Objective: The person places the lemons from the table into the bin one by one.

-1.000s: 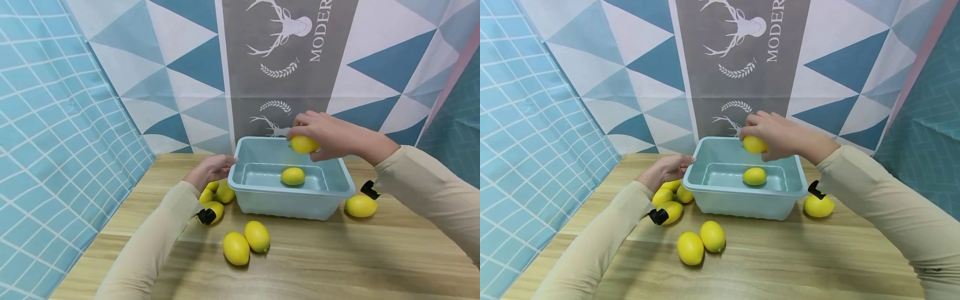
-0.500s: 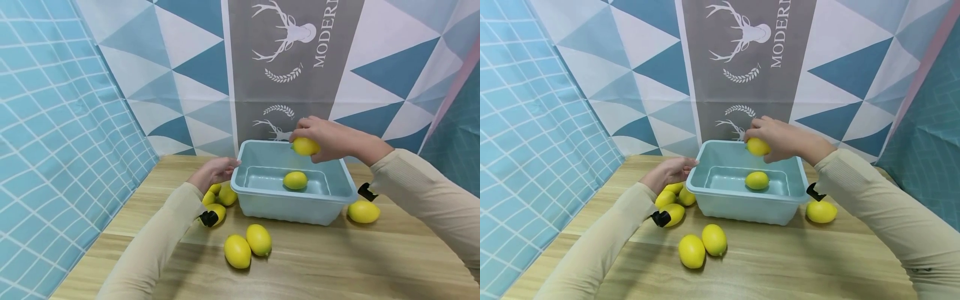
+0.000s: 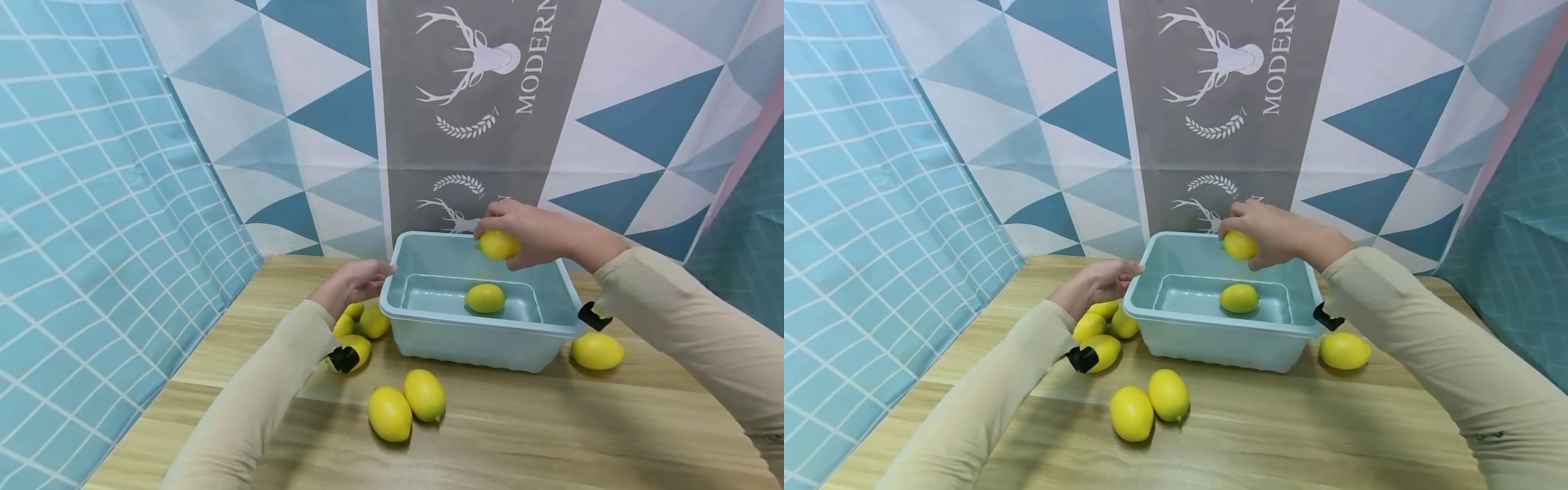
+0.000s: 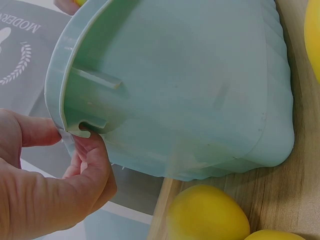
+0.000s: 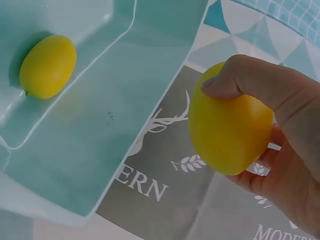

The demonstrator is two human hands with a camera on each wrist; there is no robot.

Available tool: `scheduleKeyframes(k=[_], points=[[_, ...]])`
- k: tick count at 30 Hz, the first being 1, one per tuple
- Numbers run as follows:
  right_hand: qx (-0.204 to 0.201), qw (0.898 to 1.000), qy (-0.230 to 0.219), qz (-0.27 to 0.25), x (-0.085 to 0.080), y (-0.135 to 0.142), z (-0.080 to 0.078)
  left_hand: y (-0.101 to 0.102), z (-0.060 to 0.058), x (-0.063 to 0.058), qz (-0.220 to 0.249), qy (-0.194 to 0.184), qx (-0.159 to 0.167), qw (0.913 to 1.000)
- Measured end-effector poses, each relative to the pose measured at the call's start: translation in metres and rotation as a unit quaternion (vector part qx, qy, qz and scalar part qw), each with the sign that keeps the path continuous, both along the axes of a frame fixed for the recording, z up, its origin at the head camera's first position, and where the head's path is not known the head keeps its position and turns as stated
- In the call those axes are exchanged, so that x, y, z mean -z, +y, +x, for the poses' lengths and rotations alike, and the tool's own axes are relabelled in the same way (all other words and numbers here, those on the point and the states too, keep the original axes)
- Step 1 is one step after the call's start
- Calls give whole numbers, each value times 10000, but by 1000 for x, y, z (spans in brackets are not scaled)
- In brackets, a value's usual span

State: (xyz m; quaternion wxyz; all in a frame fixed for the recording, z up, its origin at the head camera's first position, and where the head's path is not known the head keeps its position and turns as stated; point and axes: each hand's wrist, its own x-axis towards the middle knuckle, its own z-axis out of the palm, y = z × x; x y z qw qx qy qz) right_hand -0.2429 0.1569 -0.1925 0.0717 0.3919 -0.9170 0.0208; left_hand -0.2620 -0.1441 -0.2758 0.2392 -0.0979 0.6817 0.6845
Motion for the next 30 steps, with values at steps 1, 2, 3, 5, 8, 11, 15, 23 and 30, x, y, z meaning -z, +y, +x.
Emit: scheduleKeyframes(k=[1,2,3,5,8,11,15,23,30], points=[[23,10000,-30,-1,1,0,-1,0,0,0,-2,3,1,10000],[29,10000,-62,-7,2,-1,-2,0,1,0,4,0,-1,10000],[29,10000,-86,-9,3,-1,-3,0,1,0,8,8,9,10000],[46,9999,-136,-10,4,-2,-5,0,2,0,0,14,14,10000],[38,9998,-189,-6,6,-3,-9,0,2,0,1,33,21,10000],[56,9997,-246,38,8,-4,-13,0,1,0,24,37,4,10000],[143,9990,-408,103,12,-5,-18,0,1,1,73,36,-12,10000],[285,9973,-662,150,21,-4,-25,1,1,2,134,58,-35,9999],[535,9930,-992,340,26,1,-33,0,1,1,121,29,-47,9999]])
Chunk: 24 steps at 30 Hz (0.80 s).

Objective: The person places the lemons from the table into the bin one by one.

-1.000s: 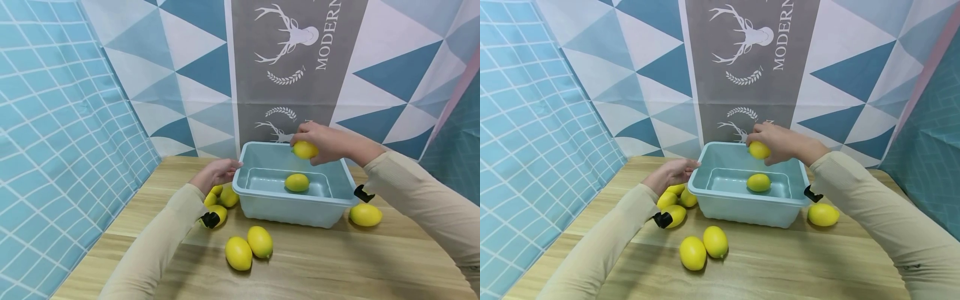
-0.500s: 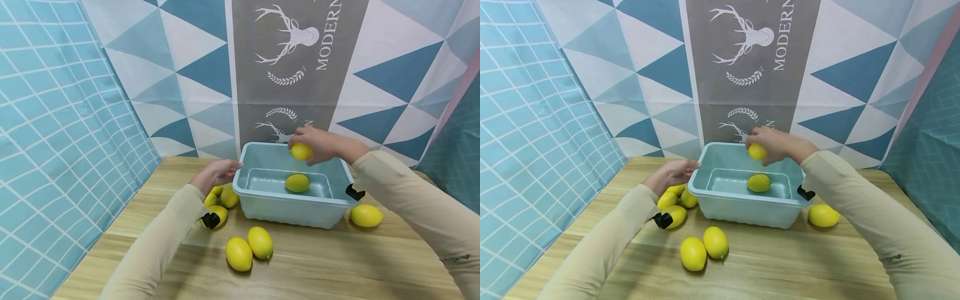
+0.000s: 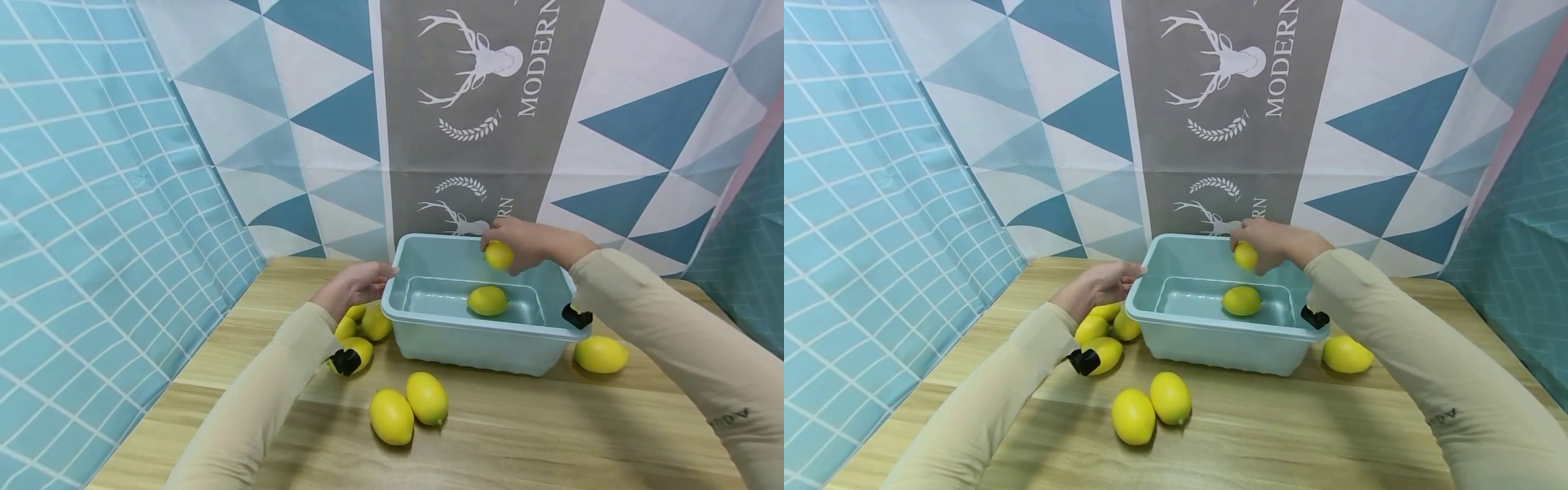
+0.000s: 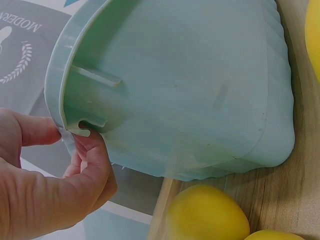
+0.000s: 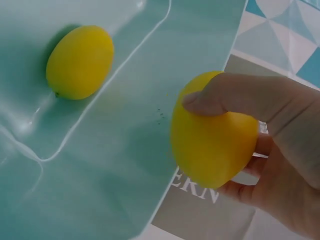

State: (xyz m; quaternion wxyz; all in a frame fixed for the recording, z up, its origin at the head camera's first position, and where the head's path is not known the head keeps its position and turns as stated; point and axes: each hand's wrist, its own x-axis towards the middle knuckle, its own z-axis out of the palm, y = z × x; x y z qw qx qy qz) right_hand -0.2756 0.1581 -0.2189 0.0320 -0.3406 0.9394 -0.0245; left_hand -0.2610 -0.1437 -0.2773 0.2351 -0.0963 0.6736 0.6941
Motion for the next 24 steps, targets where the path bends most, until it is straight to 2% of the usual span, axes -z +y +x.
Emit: scheduleKeyframes(k=[6,15,24], points=[[172,9984,-432,321,3,5,-5,0,1,0,-59,24,46,10000],[973,9843,-1277,729,7,10,-5,0,1,1,-6,26,46,10000],[1121,9787,-1534,775,8,15,-9,0,0,1,-44,45,21,10000]])
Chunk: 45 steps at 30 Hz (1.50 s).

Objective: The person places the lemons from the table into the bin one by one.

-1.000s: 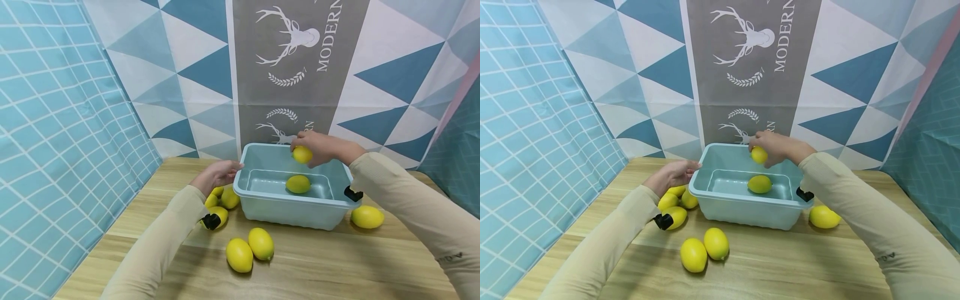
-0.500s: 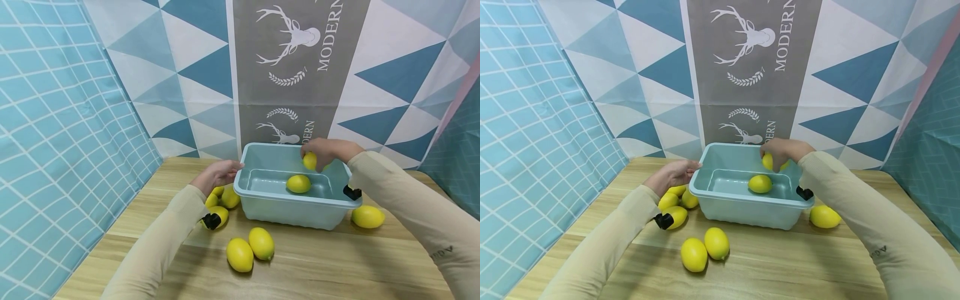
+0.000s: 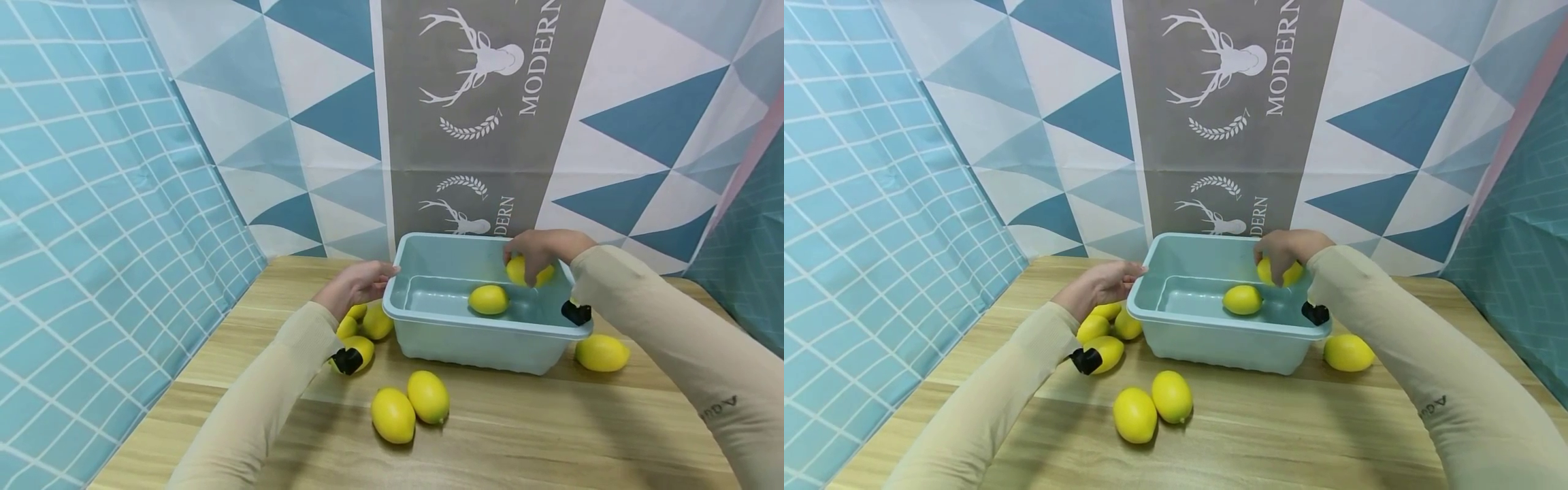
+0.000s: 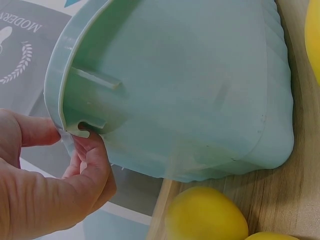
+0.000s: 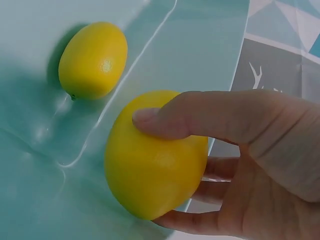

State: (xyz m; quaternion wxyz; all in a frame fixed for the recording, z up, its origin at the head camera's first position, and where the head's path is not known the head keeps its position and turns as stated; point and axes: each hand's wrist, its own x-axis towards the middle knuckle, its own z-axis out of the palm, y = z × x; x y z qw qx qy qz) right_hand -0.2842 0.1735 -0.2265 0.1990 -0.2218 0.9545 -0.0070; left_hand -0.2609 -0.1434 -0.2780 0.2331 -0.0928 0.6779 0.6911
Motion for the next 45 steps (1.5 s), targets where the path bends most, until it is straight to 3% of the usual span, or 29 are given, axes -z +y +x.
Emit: scheduleKeyframes(k=[14,23,31,40,45], points=[[-171,9992,364,50,-12,5,4,1,2,-2,-114,9,20,9999],[-600,9959,671,-37,-24,18,28,1,1,-3,-85,42,55,9999],[-892,9895,1057,-424,-20,33,52,1,1,0,-5,5,32,10000],[-1328,9739,1557,-986,-12,48,74,2,1,1,-249,112,93,9996],[-1537,9497,2390,-1316,-2,56,81,1,0,1,-310,204,192,9991]])
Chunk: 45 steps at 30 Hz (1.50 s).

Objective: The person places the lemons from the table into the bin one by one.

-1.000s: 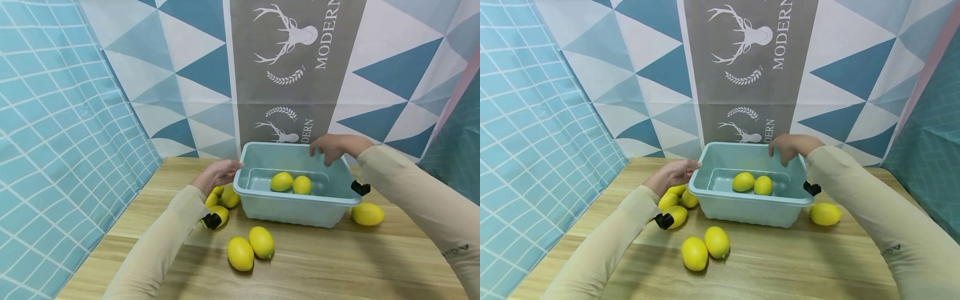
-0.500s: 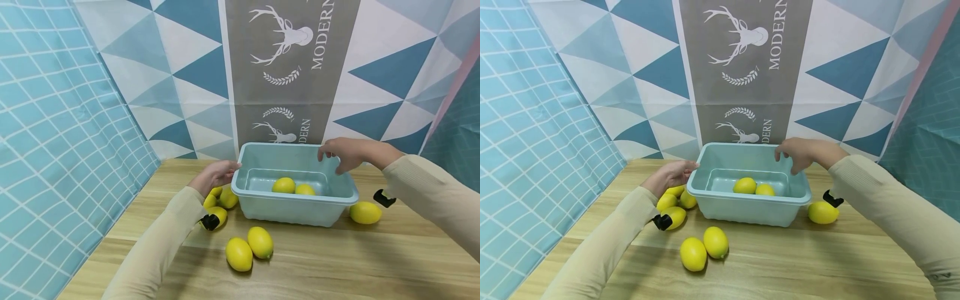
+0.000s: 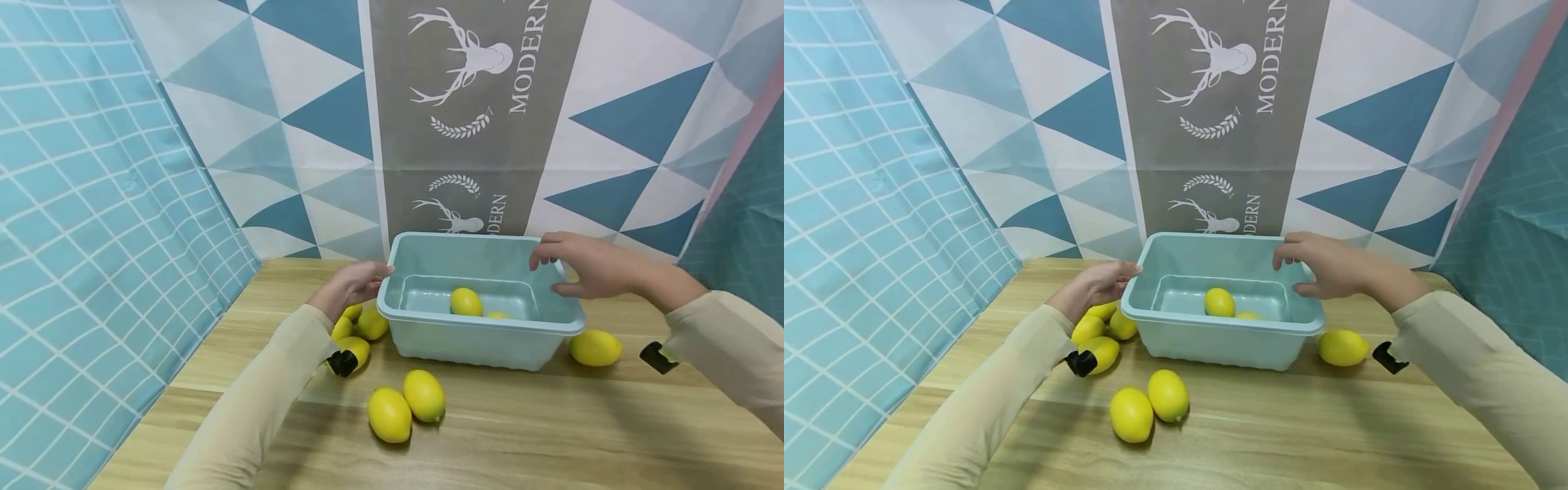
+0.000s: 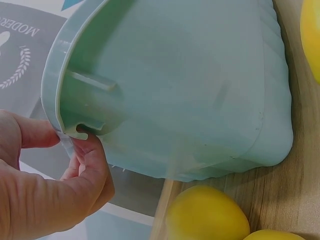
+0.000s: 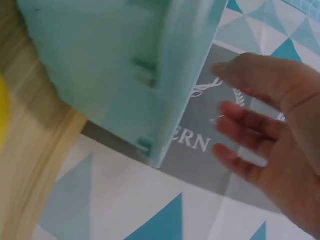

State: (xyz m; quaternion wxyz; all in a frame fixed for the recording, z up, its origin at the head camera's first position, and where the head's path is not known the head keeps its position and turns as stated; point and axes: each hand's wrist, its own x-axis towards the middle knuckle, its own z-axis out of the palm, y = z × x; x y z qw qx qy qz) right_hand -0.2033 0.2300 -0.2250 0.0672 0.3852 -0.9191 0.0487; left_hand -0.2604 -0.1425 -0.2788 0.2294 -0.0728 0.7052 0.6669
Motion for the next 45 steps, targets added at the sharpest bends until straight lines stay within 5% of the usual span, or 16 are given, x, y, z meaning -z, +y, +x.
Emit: scheduleKeyframes(k=[5,9,16,35,45], points=[[-341,9940,972,-371,12,10,6,-2,-1,0,65,-5,6,10000],[-265,9896,1311,-529,19,16,11,-2,-1,0,85,-11,17,10000],[85,9855,1548,-693,24,25,17,-1,-2,-1,23,-41,33,10000],[188,9665,2274,-1172,55,72,22,0,-2,-2,33,-2,9,10000],[723,9726,2083,-737,82,98,29,-1,-1,-1,105,7,-28,9999]])
